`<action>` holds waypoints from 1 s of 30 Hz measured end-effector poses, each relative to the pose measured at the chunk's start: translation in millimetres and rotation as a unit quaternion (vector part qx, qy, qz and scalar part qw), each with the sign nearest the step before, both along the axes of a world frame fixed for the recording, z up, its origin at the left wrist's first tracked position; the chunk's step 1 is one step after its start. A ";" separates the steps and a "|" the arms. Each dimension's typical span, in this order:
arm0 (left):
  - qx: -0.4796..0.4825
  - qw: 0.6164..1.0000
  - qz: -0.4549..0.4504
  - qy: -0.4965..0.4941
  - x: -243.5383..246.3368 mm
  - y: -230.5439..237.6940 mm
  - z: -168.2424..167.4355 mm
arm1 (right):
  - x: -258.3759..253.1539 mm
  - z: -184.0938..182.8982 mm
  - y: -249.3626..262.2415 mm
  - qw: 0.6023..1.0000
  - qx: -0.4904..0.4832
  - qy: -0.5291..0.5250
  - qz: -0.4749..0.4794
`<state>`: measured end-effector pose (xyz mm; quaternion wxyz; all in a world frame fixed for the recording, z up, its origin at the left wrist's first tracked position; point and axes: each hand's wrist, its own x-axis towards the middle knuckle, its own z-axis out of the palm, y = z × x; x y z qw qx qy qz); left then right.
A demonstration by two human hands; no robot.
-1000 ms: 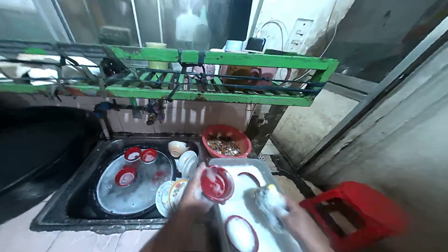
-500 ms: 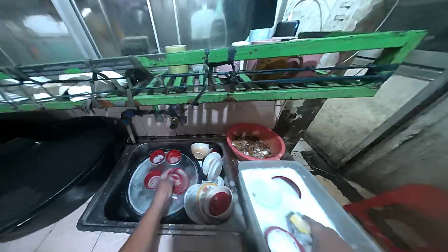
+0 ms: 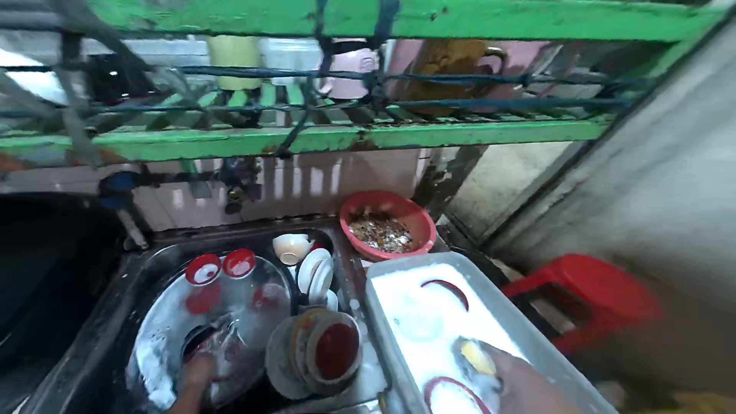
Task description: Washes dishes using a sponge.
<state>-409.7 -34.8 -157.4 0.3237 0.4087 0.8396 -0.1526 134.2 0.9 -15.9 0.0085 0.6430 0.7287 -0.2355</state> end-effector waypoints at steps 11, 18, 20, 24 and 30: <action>0.442 0.744 0.317 -0.388 59.5 17.2 114.6 | 0.4 0.3 -7.5 0.988 0.034 0.088 -0.121; 0.394 0.753 0.192 -0.490 195.9 38.8 192.6 | -49.1 37.9 10.9 0.995 0.032 0.065 -0.067; 0.392 0.771 0.101 -0.491 231.0 47.4 196.9 | -61.7 38.9 21.0 0.997 -0.022 0.030 -0.063; 0.510 0.773 -0.156 -0.342 289.6 56.8 205.9 | -72.5 24.7 27.0 0.997 -0.048 0.014 -0.060; 0.641 0.685 -0.287 -0.195 311.8 52.8 224.7 | -64.6 2.6 29.2 0.995 -0.067 0.050 -0.046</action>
